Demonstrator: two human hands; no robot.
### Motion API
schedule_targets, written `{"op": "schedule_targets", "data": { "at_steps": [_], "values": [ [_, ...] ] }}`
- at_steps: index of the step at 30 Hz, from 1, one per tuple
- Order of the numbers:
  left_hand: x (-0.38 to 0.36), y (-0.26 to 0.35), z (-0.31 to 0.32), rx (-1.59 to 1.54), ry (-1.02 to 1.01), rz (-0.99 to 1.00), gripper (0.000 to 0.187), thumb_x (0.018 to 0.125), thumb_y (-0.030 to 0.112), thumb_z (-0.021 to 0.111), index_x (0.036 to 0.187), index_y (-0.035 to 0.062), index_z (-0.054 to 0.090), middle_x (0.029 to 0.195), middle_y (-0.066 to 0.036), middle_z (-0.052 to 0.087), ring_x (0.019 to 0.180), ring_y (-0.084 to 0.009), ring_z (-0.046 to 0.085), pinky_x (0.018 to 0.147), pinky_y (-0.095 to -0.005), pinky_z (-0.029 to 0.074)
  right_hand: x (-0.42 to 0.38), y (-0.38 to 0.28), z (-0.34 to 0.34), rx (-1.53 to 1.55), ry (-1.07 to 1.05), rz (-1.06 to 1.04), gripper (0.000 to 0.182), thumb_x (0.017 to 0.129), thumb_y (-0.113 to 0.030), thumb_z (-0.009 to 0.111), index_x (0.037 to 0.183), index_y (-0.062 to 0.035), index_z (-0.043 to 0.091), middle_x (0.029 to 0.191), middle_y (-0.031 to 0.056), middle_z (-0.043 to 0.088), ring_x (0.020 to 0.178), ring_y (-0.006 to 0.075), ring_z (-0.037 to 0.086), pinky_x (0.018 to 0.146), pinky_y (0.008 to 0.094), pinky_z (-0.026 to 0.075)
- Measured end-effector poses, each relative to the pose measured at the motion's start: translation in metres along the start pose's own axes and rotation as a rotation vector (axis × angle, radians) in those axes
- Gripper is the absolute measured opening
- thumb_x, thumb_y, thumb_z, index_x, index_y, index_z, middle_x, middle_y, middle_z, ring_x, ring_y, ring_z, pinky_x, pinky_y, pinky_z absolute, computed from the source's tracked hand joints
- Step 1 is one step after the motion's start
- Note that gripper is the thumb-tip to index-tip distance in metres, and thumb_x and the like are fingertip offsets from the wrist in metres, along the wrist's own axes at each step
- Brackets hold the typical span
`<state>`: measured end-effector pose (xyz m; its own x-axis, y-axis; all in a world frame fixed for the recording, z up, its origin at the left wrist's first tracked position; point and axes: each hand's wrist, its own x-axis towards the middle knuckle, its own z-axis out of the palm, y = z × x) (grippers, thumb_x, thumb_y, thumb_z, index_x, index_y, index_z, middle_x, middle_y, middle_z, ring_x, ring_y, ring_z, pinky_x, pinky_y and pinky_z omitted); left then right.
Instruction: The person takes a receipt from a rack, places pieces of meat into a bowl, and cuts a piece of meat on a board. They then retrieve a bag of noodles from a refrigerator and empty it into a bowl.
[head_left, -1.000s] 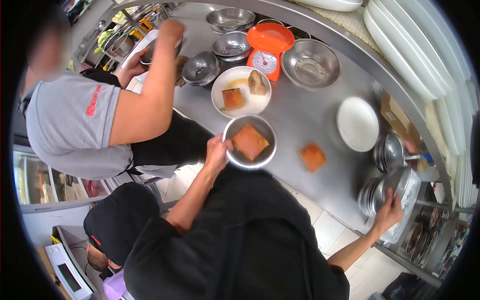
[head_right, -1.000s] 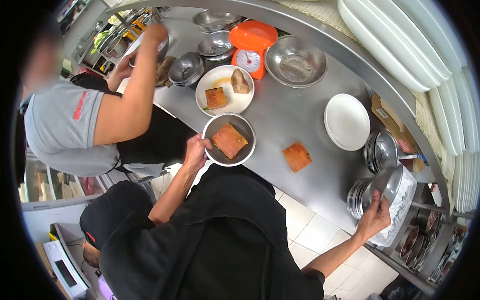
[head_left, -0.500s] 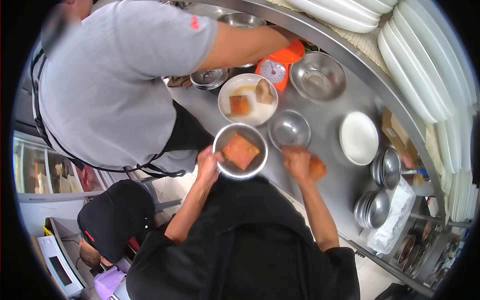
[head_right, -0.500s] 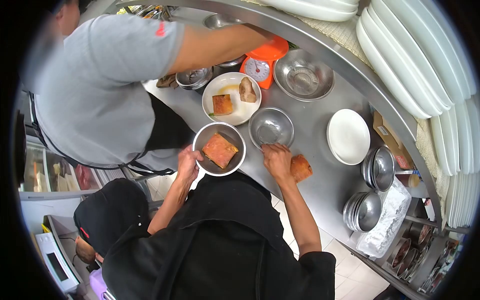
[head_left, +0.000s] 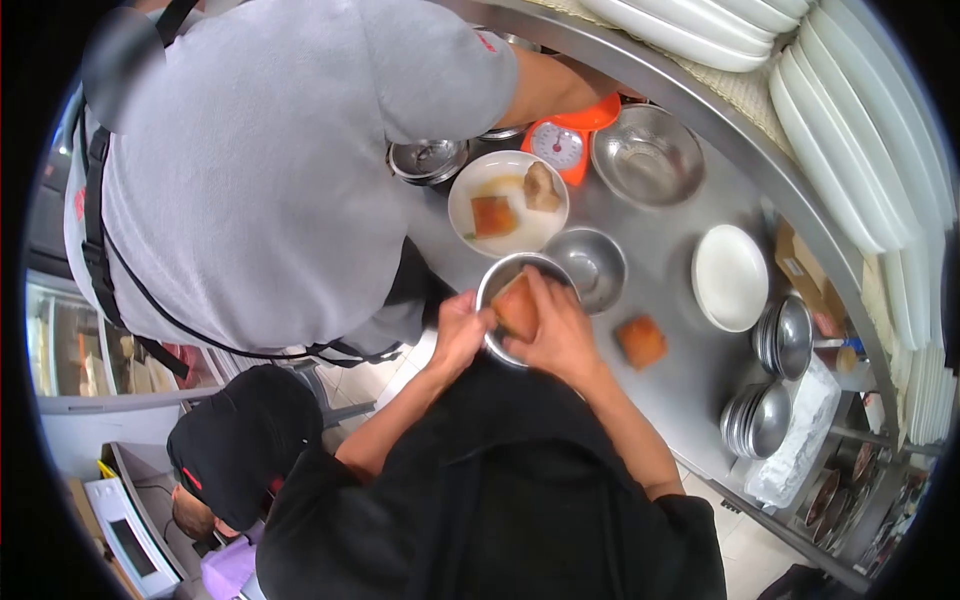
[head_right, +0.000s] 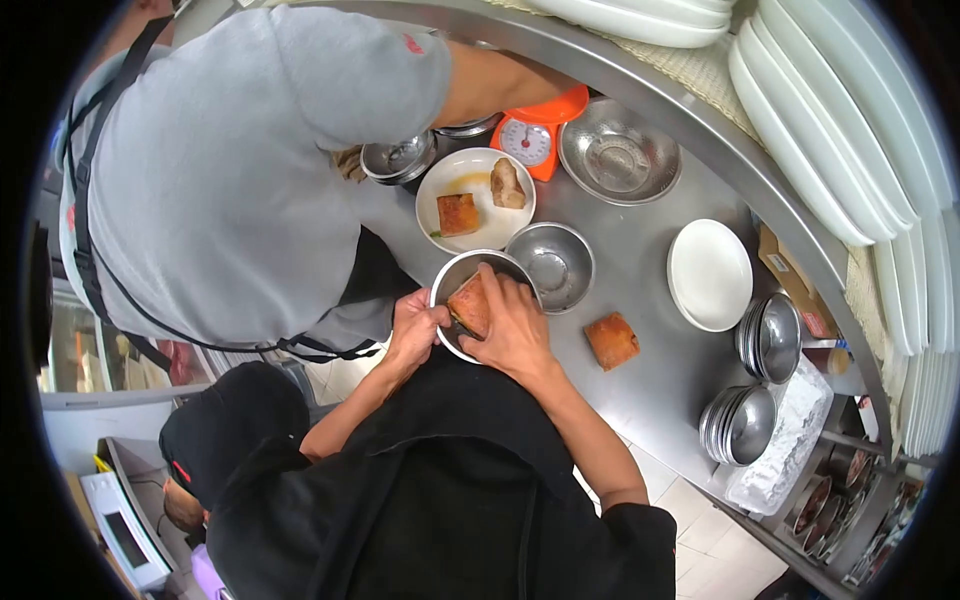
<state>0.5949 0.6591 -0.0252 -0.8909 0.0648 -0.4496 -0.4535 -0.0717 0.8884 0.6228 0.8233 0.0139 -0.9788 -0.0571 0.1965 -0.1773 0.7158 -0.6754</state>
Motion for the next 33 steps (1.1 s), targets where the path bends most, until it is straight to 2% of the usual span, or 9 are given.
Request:
{"op": "schedule_targets", "data": {
  "at_steps": [3,6,10,14,17,24,27,29,33],
  "values": [
    [0.0,0.002,0.008,0.076,-0.034,0.02,0.01,0.065,-0.005,0.053,0.071,0.0024,0.056,0.058,-0.001,0.053,0.04,-0.0075,0.041,0.036,-0.0214,0.032,0.005,0.012,0.012,-0.005,-0.062,0.131,0.084,0.053,-0.016,0.079,0.128,-0.0024,0.045,0.104,0.0227,0.062,0.1,0.0382,0.058,0.086,0.0449,0.049],
    [0.004,0.0,0.008,0.045,-0.046,-0.003,0.011,0.065,-0.005,0.053,0.071,0.0022,0.057,0.058,-0.001,0.053,0.04,-0.0076,0.041,0.036,-0.0214,0.032,0.008,0.013,-0.003,0.217,-0.016,0.134,0.081,0.052,-0.015,0.079,0.126,-0.0011,0.047,0.106,0.0237,0.062,0.101,0.0394,0.06,0.086,0.0442,0.049],
    [0.008,0.0,-0.005,0.015,0.016,-0.036,0.014,0.066,-0.003,0.054,0.078,-0.0006,0.061,0.061,-0.003,0.056,0.043,-0.0088,0.044,0.037,-0.0241,0.033,0.011,0.016,-0.023,0.65,0.102,0.217,0.08,0.055,-0.016,0.079,0.127,0.0001,0.048,0.116,0.022,0.06,0.109,0.0322,0.06,0.093,0.036,0.047],
    [0.002,0.006,-0.017,-0.006,0.138,0.004,0.011,0.064,-0.003,0.054,0.072,0.0016,0.059,0.06,-0.001,0.053,0.042,-0.0075,0.042,0.035,-0.0218,0.031,0.029,0.056,-0.024,0.273,0.311,0.356,0.083,0.056,-0.014,0.078,0.131,-0.0021,0.046,0.118,0.0224,0.058,0.108,0.0352,0.059,0.095,0.0401,0.047],
    [0.0,0.005,-0.024,-0.046,0.16,0.013,0.011,0.063,-0.004,0.053,0.072,0.0015,0.058,0.059,-0.001,0.053,0.041,-0.0079,0.041,0.035,-0.022,0.031,0.041,0.1,0.001,0.047,0.198,0.476,0.082,0.055,-0.014,0.079,0.13,-0.0053,0.047,0.114,0.0214,0.059,0.106,0.0381,0.057,0.092,0.0446,0.047],
    [-0.006,0.009,-0.035,-0.082,0.192,-0.019,0.013,0.063,-0.004,0.053,0.073,0.0004,0.059,0.06,-0.002,0.055,0.04,-0.0079,0.041,0.035,-0.0218,0.031,0.047,0.114,0.027,-0.309,0.056,0.379,0.077,0.062,-0.025,0.077,0.131,-0.0093,0.046,0.116,0.0201,0.056,0.109,0.0387,0.054,0.093,0.0456,0.045],
    [-0.004,0.007,-0.042,-0.094,0.217,-0.027,0.013,0.063,-0.004,0.053,0.073,0.0008,0.06,0.06,-0.002,0.055,0.04,-0.0079,0.042,0.034,-0.0218,0.031,0.092,0.096,0.027,-0.303,0.326,0.21,0.068,0.067,-0.031,0.074,0.126,-0.0061,0.05,0.115,0.0216,0.057,0.109,0.0374,0.054,0.093,0.0454,0.045],
    [0.0,0.002,-0.045,-0.092,0.225,-0.024,0.013,0.063,-0.004,0.053,0.073,0.0013,0.06,0.06,-0.002,0.055,0.04,-0.0079,0.041,0.034,-0.0218,0.031,0.141,0.091,0.036,-0.148,0.199,0.226,0.059,0.068,-0.034,0.073,0.116,-0.0026,0.056,0.115,0.0224,0.057,0.108,0.0372,0.055,0.092,0.0456,0.046],
    [0.002,0.002,-0.047,-0.104,0.221,-0.025,0.012,0.063,-0.005,0.054,0.072,0.0026,0.06,0.059,-0.002,0.055,0.039,-0.0075,0.041,0.034,-0.0217,0.031,0.212,0.097,0.068,-0.275,-0.092,0.496,0.056,0.068,-0.034,0.074,0.111,-0.0019,0.059,0.112,0.0221,0.061,0.105,0.0372,0.06,0.091,0.0441,0.049]
  ]
}}
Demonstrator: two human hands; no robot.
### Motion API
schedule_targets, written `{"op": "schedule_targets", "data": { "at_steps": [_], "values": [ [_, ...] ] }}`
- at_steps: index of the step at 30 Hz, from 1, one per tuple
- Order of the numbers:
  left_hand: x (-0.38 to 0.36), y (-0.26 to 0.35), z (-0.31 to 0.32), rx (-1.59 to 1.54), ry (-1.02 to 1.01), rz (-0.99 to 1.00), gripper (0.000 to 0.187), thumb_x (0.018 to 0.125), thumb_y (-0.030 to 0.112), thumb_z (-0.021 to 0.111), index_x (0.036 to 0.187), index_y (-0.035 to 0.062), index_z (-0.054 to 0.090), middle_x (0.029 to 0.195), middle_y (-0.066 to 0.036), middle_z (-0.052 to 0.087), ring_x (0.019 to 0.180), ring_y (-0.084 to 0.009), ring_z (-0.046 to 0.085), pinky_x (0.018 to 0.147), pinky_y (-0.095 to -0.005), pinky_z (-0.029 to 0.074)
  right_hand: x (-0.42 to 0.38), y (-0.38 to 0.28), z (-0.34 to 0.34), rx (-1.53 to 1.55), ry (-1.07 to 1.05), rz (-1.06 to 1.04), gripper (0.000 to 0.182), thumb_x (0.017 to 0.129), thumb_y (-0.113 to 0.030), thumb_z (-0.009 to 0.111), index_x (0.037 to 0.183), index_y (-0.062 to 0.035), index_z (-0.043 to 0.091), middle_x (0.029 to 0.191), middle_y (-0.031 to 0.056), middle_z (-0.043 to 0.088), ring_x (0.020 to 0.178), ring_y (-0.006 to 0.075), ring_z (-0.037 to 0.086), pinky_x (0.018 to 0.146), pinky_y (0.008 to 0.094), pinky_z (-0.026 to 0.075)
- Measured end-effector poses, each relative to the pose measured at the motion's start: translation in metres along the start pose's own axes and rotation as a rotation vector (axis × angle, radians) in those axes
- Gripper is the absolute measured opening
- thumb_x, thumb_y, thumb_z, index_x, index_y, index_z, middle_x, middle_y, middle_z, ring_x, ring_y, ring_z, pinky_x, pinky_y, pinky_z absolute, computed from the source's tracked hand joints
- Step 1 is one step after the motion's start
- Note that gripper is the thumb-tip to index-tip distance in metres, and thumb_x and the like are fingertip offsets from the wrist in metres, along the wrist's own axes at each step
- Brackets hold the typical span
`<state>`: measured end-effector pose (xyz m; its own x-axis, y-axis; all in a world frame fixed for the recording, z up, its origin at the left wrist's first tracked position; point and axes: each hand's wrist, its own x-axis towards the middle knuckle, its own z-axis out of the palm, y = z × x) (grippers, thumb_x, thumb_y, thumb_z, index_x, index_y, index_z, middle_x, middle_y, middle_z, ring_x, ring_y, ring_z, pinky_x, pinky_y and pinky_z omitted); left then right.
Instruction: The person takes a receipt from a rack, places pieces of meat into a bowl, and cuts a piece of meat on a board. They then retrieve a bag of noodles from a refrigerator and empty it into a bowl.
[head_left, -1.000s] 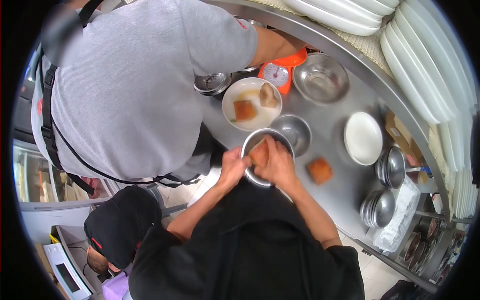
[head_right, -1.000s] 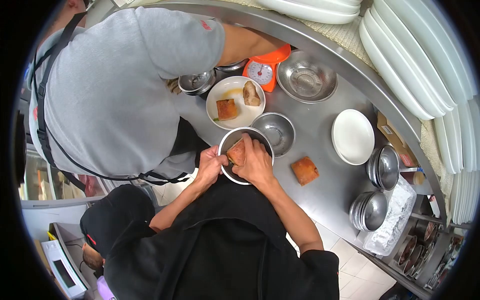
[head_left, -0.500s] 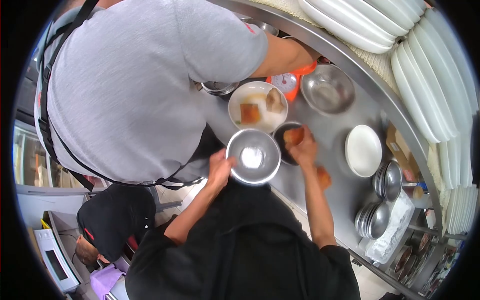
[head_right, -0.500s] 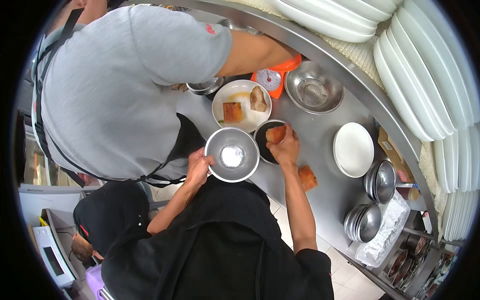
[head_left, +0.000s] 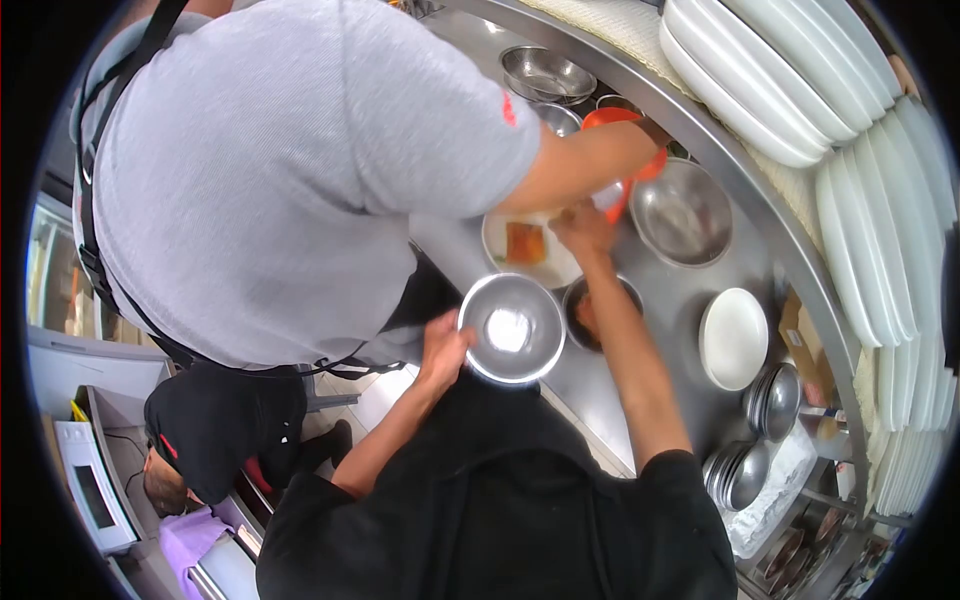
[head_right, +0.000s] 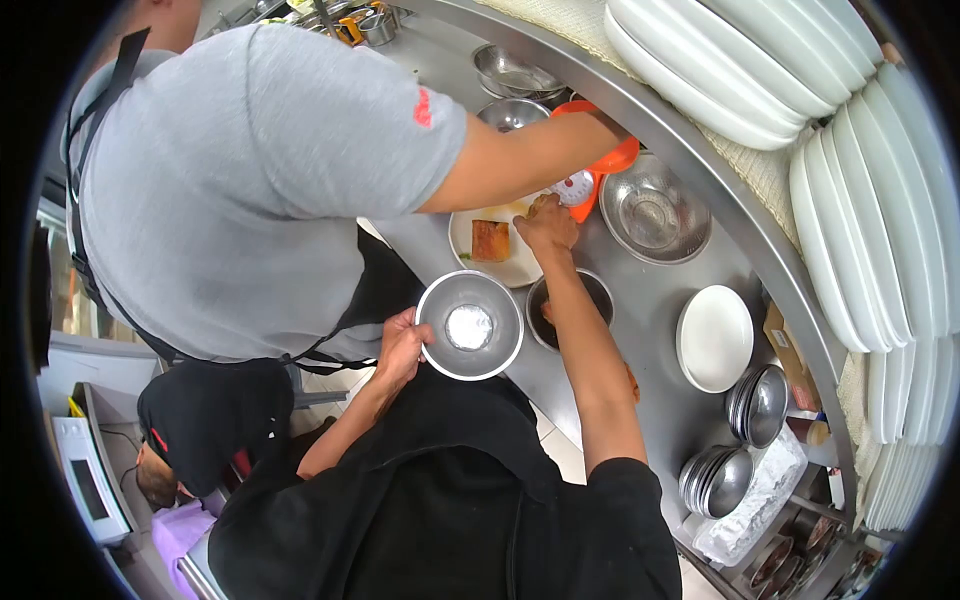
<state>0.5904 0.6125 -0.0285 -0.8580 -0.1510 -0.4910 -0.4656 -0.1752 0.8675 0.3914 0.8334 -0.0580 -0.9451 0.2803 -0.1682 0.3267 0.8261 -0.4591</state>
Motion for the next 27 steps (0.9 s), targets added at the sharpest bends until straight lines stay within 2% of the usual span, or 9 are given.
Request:
{"op": "schedule_targets", "data": {
  "at_steps": [2,6,9,12,16,19,21,24,27],
  "values": [
    [0.0,0.0,-0.003,-0.005,0.016,0.008,0.013,0.063,-0.005,0.053,0.071,0.0027,0.06,0.06,-0.002,0.056,0.039,-0.0076,0.042,0.034,-0.0216,0.031,0.04,0.022,0.037,-0.075,-0.065,-0.02,0.057,0.066,-0.033,0.074,0.112,-0.0019,0.06,0.11,0.0214,0.064,0.102,0.0364,0.063,0.09,0.043,0.05],
    [0.0,0.001,-0.016,-0.102,0.025,0.016,0.014,0.064,-0.006,0.053,0.072,0.0023,0.06,0.06,-0.003,0.057,0.039,-0.008,0.043,0.033,-0.0215,0.032,0.026,0.016,0.0,0.023,-0.087,0.034,0.047,0.061,-0.032,0.075,0.096,-0.0023,0.068,0.102,0.0203,0.067,0.096,0.0314,0.066,0.086,0.0398,0.053],
    [0.01,-0.003,-0.027,-0.104,0.054,-0.013,0.015,0.063,-0.006,0.052,0.074,0.0017,0.06,0.06,-0.003,0.057,0.039,-0.0082,0.043,0.033,-0.0216,0.032,0.061,0.055,0.018,0.187,-0.123,0.071,0.049,0.057,-0.033,0.079,0.094,-0.0027,0.07,0.098,0.018,0.069,0.091,0.0286,0.068,0.083,0.0373,0.053],
    [0.02,-0.003,-0.031,-0.113,0.069,-0.008,0.017,0.062,-0.005,0.053,0.076,0.0013,0.062,0.061,-0.002,0.057,0.039,-0.0078,0.043,0.033,-0.0213,0.031,0.067,0.076,0.014,0.544,-0.114,0.115,0.051,0.056,-0.034,0.082,0.094,-0.0032,0.07,0.092,0.0129,0.07,0.084,0.0228,0.068,0.079,0.0336,0.053],
    [0.027,-0.002,-0.034,-0.095,0.034,0.002,0.021,0.064,-0.003,0.053,0.083,0.0014,0.063,0.065,-0.001,0.057,0.042,-0.0071,0.043,0.035,-0.0212,0.031,0.001,0.052,-0.052,0.77,-0.132,-0.005,0.044,0.065,-0.031,0.082,0.096,-0.0025,0.069,0.087,0.0067,0.069,0.079,0.0147,0.064,0.075,0.031,0.051],
    [0.021,0.014,-0.03,-0.118,0.026,-0.016,0.021,0.067,-0.003,0.052,0.085,0.0019,0.062,0.066,-0.001,0.056,0.044,-0.0071,0.042,0.036,-0.0222,0.03,-0.048,0.071,-0.081,0.629,-0.036,-0.171,0.044,0.067,-0.026,0.082,0.102,-0.0035,0.067,0.09,0.0086,0.07,0.08,0.0187,0.066,0.075,0.032,0.051],
    [0.022,0.013,-0.029,-0.146,0.023,-0.018,0.022,0.066,-0.004,0.052,0.085,0.0024,0.062,0.066,-0.001,0.056,0.044,-0.0066,0.042,0.036,-0.022,0.03,-0.094,0.076,-0.1,0.366,0.064,-0.256,0.042,0.071,-0.017,0.079,0.108,-0.0051,0.064,0.1,0.0129,0.069,0.087,0.0258,0.067,0.079,0.0342,0.051],
    [0.026,0.011,-0.024,-0.158,0.014,-0.012,0.022,0.066,-0.005,0.052,0.084,0.0022,0.062,0.066,-0.001,0.055,0.044,-0.0066,0.042,0.037,-0.0216,0.03,-0.139,0.094,-0.075,0.39,0.203,-0.246,0.045,0.07,-0.005,0.074,0.112,-0.0058,0.06,0.117,0.0171,0.062,0.108,0.032,0.06,0.093,0.0363,0.047],
    [0.032,0.008,-0.019,-0.121,-0.032,-0.003,0.022,0.066,-0.005,0.052,0.083,0.0017,0.062,0.066,-0.001,0.056,0.045,-0.0064,0.043,0.037,-0.0214,0.031,-0.152,0.125,-0.041,0.055,0.256,-0.642,0.053,0.068,0.001,0.07,0.119,-0.0064,0.056,0.13,0.0173,0.054,0.127,0.0333,0.045,0.106,0.0386,0.037]
  ]
}}
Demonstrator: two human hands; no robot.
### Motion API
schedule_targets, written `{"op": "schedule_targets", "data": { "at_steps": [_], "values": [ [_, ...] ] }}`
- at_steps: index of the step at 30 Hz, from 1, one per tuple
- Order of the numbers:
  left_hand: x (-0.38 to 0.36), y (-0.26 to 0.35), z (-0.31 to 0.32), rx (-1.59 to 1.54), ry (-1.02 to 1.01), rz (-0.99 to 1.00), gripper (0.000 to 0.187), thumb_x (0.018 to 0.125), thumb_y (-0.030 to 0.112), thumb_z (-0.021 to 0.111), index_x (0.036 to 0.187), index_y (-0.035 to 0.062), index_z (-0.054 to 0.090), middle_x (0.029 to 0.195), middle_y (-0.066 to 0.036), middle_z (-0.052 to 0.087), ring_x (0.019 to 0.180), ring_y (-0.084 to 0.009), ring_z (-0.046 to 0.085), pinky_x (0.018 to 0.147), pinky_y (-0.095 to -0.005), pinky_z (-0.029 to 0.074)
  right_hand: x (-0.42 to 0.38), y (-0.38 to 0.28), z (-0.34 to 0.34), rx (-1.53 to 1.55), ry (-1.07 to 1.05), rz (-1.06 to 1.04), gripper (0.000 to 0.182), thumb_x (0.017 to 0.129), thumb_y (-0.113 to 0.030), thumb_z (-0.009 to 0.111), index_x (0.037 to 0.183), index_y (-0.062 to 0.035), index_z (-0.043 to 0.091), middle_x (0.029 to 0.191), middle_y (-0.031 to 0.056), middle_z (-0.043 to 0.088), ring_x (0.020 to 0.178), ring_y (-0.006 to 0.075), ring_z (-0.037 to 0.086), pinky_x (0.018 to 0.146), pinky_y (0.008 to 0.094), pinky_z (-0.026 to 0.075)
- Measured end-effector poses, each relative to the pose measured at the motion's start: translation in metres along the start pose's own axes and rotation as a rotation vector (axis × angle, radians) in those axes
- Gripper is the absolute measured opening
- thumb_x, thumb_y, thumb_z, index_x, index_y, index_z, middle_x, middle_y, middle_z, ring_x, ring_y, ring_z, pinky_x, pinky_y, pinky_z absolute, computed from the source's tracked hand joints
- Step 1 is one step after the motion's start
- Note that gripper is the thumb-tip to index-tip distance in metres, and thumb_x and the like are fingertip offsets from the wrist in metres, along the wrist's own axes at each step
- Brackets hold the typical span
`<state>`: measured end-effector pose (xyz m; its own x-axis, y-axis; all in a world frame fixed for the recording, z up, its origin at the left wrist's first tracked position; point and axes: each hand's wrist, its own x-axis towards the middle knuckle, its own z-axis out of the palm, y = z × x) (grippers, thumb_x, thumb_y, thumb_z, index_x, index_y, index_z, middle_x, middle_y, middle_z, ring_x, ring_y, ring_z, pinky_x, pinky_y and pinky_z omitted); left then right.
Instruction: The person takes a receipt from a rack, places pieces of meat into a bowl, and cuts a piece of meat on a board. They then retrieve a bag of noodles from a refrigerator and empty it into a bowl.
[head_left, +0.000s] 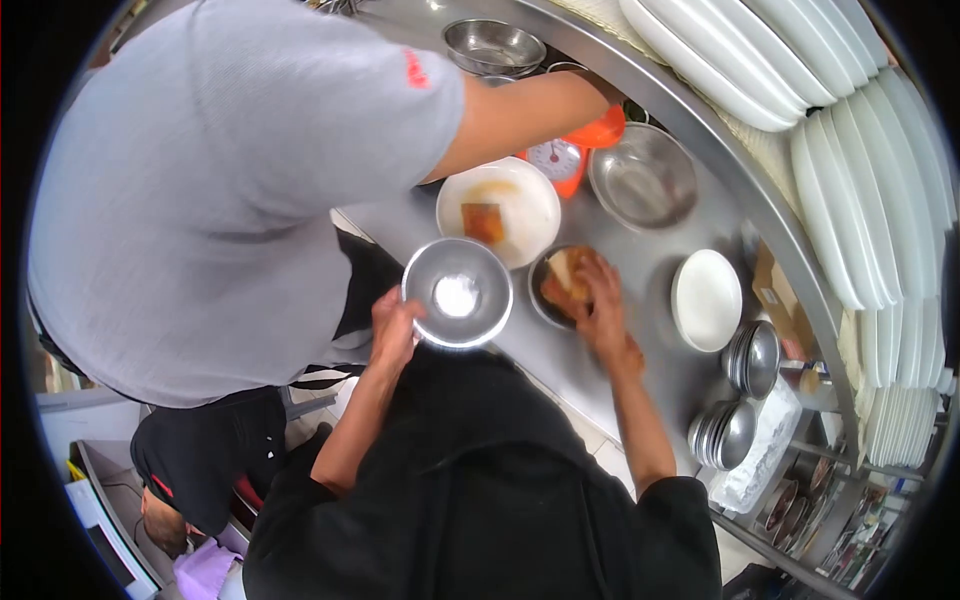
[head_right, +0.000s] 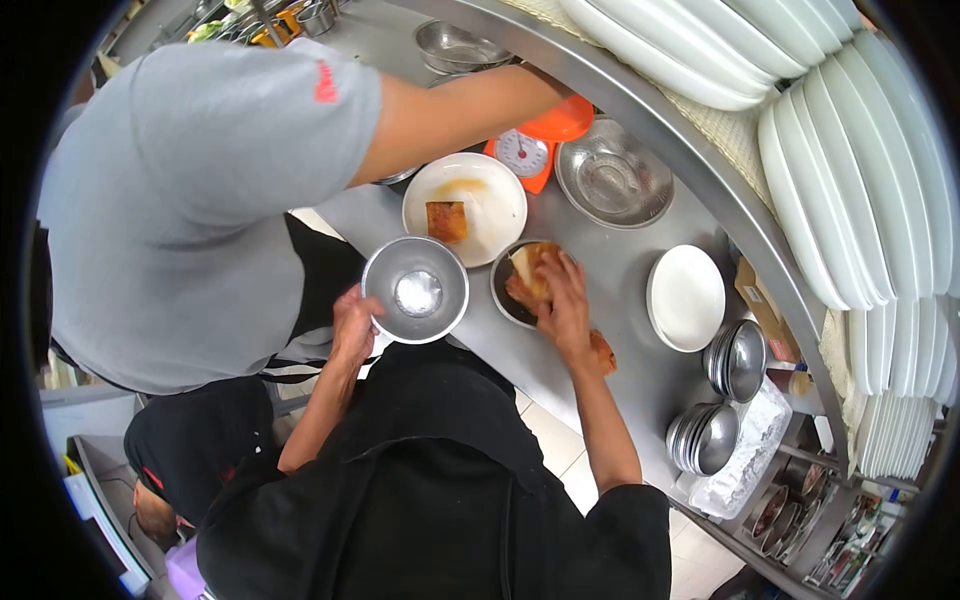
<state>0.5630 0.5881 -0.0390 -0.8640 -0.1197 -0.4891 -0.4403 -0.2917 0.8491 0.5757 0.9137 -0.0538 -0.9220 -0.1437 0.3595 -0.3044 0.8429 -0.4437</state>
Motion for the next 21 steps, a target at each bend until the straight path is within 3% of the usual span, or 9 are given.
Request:
{"op": "schedule_targets", "data": {
  "at_steps": [3,6,9,12,15,18,21],
  "values": [
    [-0.003,0.003,0.006,0.034,-0.009,0.01,0.018,0.064,-0.003,0.054,0.079,0.0037,0.061,0.068,-0.001,0.058,0.045,-0.0063,0.044,0.037,-0.0192,0.033,-0.022,-0.016,-0.005,0.244,-0.094,0.038,0.063,0.064,0.007,0.066,0.124,-0.0065,0.052,0.141,0.0153,0.045,0.137,0.0328,0.033,0.11,0.0399,0.03],
    [-0.002,-0.001,0.009,0.058,0.009,0.007,0.019,0.064,-0.004,0.054,0.08,0.0027,0.062,0.068,-0.001,0.058,0.045,-0.0067,0.044,0.036,-0.0194,0.033,-0.023,-0.029,-0.013,0.521,0.043,0.233,0.066,0.064,0.007,0.063,0.126,-0.0059,0.049,0.143,0.0159,0.042,0.138,0.0325,0.032,0.112,0.0414,0.029],
    [-0.004,0.0,0.008,0.092,0.0,0.02,0.024,0.067,-0.005,0.051,0.088,-0.001,0.063,0.069,-0.002,0.058,0.051,-0.0078,0.048,0.039,-0.0213,0.033,-0.015,-0.029,-0.022,0.637,0.236,0.274,0.068,0.063,0.006,0.061,0.129,-0.0047,0.047,0.145,0.0147,0.04,0.138,0.0302,0.033,0.111,0.0409,0.029],
    [-0.008,0.003,0.005,0.092,0.036,0.029,0.026,0.068,-0.004,0.051,0.091,-0.0016,0.064,0.069,-0.002,0.058,0.051,-0.0076,0.047,0.039,-0.0213,0.033,-0.001,-0.025,-0.033,0.73,0.298,0.425,0.069,0.064,0.003,0.061,0.131,-0.005,0.046,0.144,0.0139,0.041,0.136,0.0278,0.035,0.11,0.0398,0.031],
    [-0.003,-0.002,-0.009,0.062,0.083,0.028,0.024,0.065,-0.004,0.051,0.087,0.0003,0.062,0.071,-0.002,0.058,0.048,-0.0074,0.045,0.036,-0.0207,0.03,0.026,-0.013,-0.021,0.511,0.245,0.395,0.071,0.065,0.002,0.063,0.133,-0.0058,0.045,0.141,0.0148,0.043,0.132,0.0301,0.039,0.106,0.0433,0.035],
    [-0.002,0.004,-0.022,0.043,0.125,0.038,0.025,0.065,-0.005,0.05,0.087,0.0005,0.062,0.07,-0.002,0.057,0.048,-0.0075,0.045,0.036,-0.0204,0.03,0.092,-0.05,0.0,0.28,-0.016,0.093,0.075,0.065,-0.002,0.069,0.134,-0.0072,0.043,0.136,0.0158,0.045,0.127,0.0324,0.042,0.102,0.046,0.039],
    [0.0,0.011,-0.029,0.028,0.163,0.044,0.025,0.066,-0.004,0.049,0.086,0.0007,0.062,0.068,-0.002,0.056,0.047,-0.0072,0.044,0.036,-0.0198,0.03,0.126,-0.061,0.057,0.081,-0.211,-0.011,0.081,0.06,-0.011,0.077,0.134,-0.0091,0.042,0.13,0.0168,0.049,0.121,0.0351,0.045,0.098,0.044,0.042]
  ]
}}
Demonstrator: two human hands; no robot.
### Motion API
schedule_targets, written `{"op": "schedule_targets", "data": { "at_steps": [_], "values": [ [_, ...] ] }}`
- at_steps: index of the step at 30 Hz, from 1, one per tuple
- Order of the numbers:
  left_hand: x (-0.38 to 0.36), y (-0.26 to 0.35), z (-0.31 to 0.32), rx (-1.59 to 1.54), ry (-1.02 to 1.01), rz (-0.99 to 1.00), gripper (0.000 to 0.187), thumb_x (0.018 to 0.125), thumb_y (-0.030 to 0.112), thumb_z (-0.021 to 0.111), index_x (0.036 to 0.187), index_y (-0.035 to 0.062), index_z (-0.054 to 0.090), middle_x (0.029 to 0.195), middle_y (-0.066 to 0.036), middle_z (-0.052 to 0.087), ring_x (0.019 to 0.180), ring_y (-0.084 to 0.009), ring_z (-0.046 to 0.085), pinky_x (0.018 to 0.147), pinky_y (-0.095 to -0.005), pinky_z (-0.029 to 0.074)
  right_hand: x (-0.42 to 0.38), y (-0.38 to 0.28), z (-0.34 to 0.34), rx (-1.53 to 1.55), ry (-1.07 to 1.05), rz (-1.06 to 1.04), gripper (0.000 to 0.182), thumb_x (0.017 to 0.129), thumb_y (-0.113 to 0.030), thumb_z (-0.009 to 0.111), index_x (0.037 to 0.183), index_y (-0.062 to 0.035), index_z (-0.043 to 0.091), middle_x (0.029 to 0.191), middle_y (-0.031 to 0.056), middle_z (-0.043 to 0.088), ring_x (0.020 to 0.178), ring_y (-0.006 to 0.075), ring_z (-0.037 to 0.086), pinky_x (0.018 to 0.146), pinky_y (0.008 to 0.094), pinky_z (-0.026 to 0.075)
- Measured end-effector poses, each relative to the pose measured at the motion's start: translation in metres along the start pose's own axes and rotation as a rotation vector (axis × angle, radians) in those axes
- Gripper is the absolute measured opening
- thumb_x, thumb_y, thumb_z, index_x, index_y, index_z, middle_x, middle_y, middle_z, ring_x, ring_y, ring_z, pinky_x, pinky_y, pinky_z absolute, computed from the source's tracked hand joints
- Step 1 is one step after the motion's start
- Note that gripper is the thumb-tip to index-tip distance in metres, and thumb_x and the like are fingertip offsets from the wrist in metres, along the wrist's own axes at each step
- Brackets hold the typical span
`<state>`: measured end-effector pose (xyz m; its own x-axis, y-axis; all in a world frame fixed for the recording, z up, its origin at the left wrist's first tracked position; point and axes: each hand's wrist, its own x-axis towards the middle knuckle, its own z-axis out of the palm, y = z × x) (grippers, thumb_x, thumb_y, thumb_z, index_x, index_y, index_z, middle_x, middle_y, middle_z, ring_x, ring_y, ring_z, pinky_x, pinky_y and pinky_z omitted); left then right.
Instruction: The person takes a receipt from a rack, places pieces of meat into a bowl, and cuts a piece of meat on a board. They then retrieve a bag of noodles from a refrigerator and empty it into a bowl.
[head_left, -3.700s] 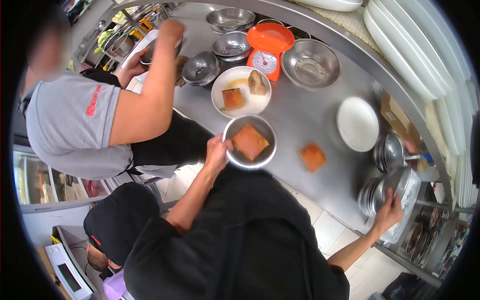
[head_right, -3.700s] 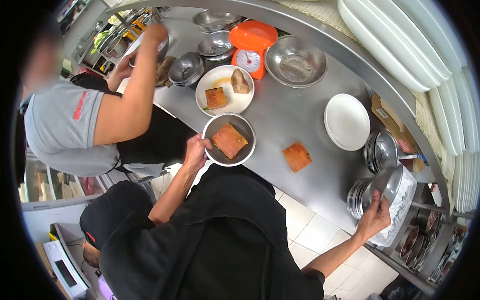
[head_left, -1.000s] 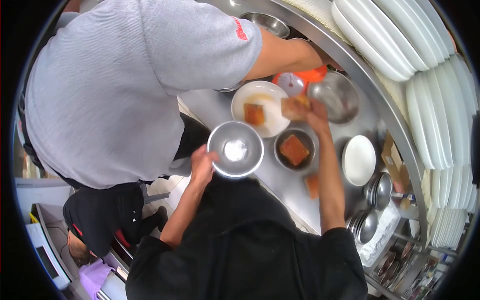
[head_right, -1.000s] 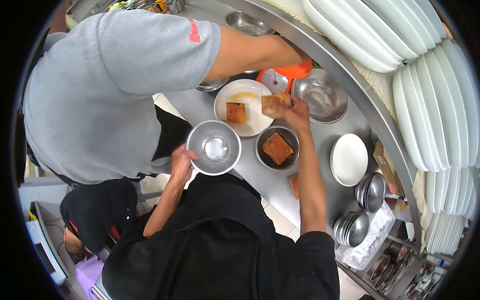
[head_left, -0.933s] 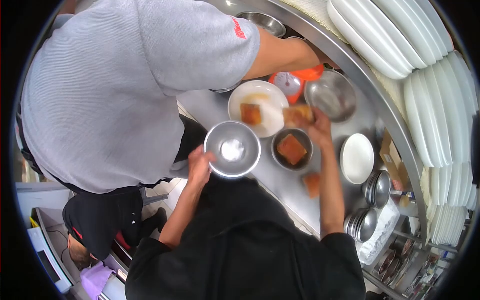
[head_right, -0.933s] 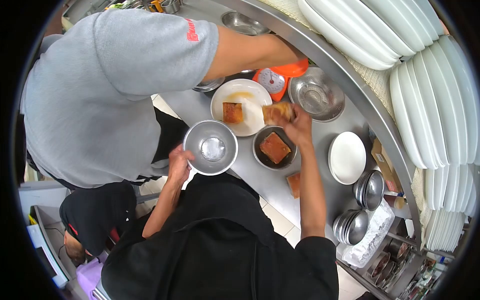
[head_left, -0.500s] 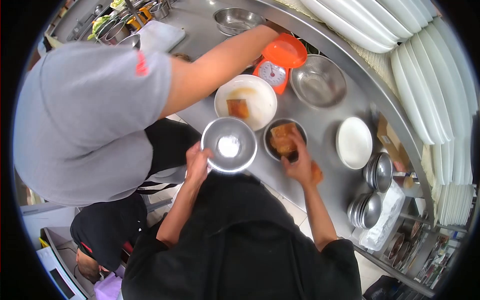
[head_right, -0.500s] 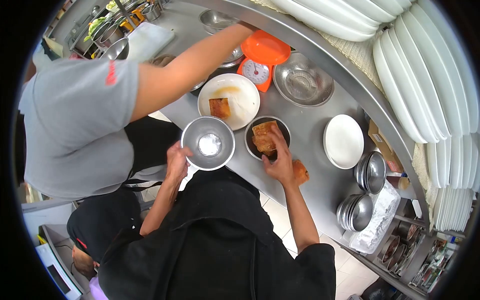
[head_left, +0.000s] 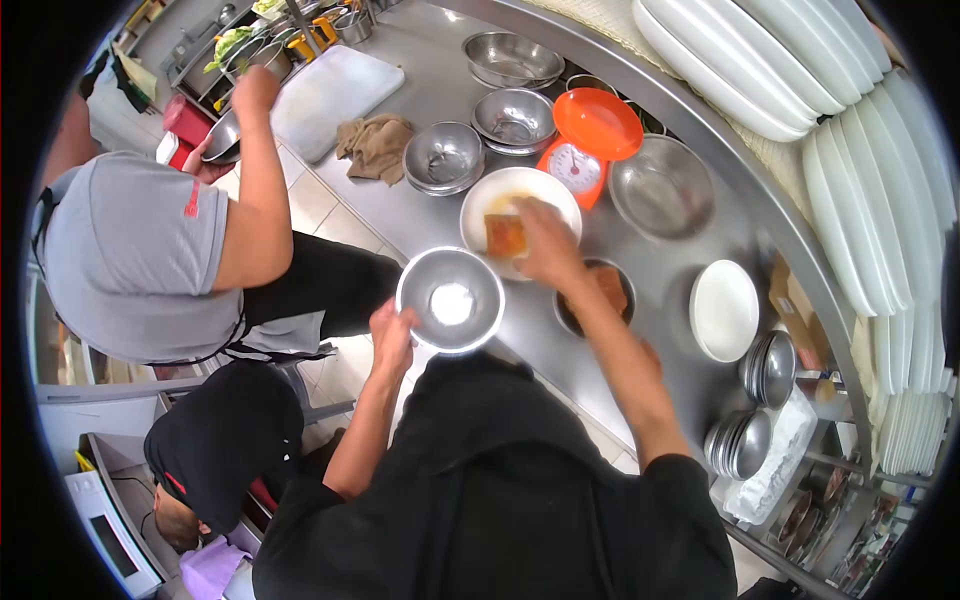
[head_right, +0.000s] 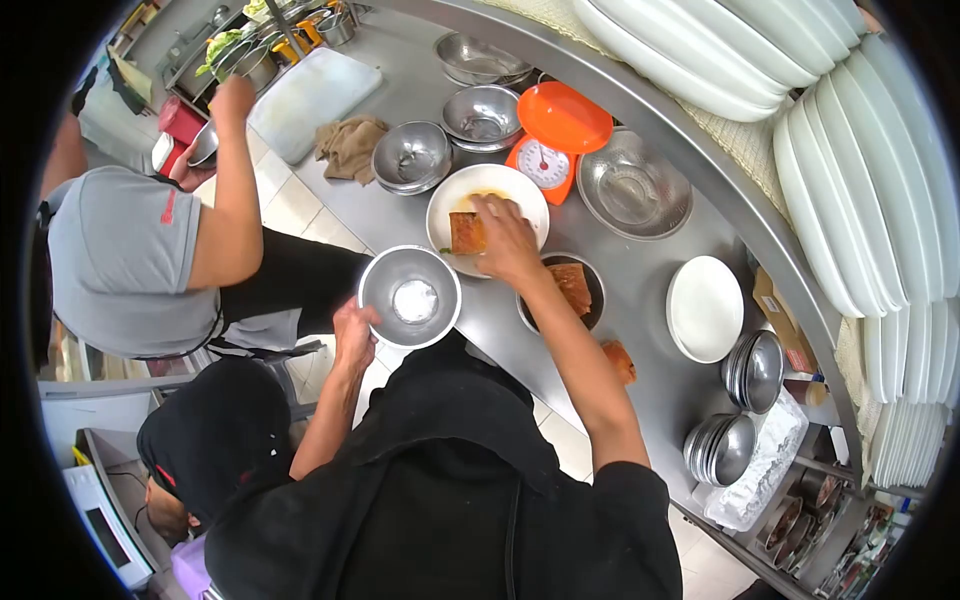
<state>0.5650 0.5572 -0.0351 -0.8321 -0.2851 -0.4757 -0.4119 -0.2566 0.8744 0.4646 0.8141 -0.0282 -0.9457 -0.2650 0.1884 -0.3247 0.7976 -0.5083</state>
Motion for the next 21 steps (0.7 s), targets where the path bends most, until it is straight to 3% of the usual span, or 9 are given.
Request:
{"op": "schedule_targets", "data": {
  "at_steps": [2,5,6,10,15,21],
  "values": [
    [0.007,-0.006,-0.01,-0.022,-0.01,0.007,0.029,0.068,-0.005,0.049,0.093,-0.002,0.063,0.069,-0.003,0.057,0.048,-0.0072,0.045,0.038,-0.021,0.03,0.023,0.006,0.033,-0.195,-0.135,-0.067,0.08,0.059,-0.014,0.079,0.131,-0.0098,0.044,0.128,0.0161,0.05,0.119,0.035,0.047,0.096,0.0421,0.044],
    [0.011,-0.007,-0.021,-0.051,0.005,0.007,0.03,0.069,-0.006,0.049,0.096,-0.0036,0.063,0.07,-0.003,0.058,0.049,-0.0073,0.046,0.039,-0.0214,0.03,0.045,0.014,0.06,-0.122,-0.382,0.054,0.079,0.057,-0.014,0.08,0.128,-0.0098,0.045,0.129,0.0143,0.05,0.117,0.0346,0.049,0.092,0.0417,0.047],
    [0.012,-0.007,-0.024,-0.059,0.015,0.002,0.03,0.069,-0.006,0.049,0.096,-0.0037,0.063,0.07,-0.003,0.058,0.049,-0.0073,0.046,0.039,-0.0213,0.03,0.047,0.015,0.063,-0.093,-0.276,0.0,0.07,0.056,-0.017,0.08,0.119,-0.0073,0.052,0.12,0.0144,0.057,0.109,0.0332,0.055,0.087,0.0416,0.049],
    [0.015,-0.009,-0.031,-0.087,0.044,-0.03,0.027,0.069,-0.005,0.049,0.092,-0.0033,0.062,0.071,-0.004,0.058,0.05,-0.0077,0.046,0.04,-0.0215,0.031,0.052,0.021,0.046,0.204,-0.226,0.144,0.066,0.05,-0.024,0.082,0.108,-0.0014,0.06,0.097,0.0171,0.066,0.09,0.0311,0.064,0.084,0.0382,0.051],
    [0.04,-0.009,-0.033,-0.079,-0.007,-0.001,0.024,0.067,-0.002,0.052,0.089,-0.0031,0.061,0.072,-0.005,0.059,0.051,-0.0088,0.045,0.042,-0.0224,0.032,0.027,0.02,-0.026,0.478,-0.019,0.255,0.077,0.05,-0.02,0.082,0.119,-0.0002,0.055,0.104,0.0141,0.065,0.095,0.0232,0.064,0.088,0.0309,0.049],
    [0.071,0.016,0.014,-0.139,-0.124,0.083,0.014,0.071,0.002,0.058,0.085,0.003,0.06,0.071,-0.001,0.056,0.055,-0.0081,0.047,0.044,-0.0229,0.033,-0.056,0.026,-0.117,0.331,0.254,0.419,0.072,0.053,-0.009,0.08,0.119,-0.0014,0.053,0.105,0.0126,0.065,0.097,0.0221,0.064,0.089,0.032,0.049]
  ]
}}
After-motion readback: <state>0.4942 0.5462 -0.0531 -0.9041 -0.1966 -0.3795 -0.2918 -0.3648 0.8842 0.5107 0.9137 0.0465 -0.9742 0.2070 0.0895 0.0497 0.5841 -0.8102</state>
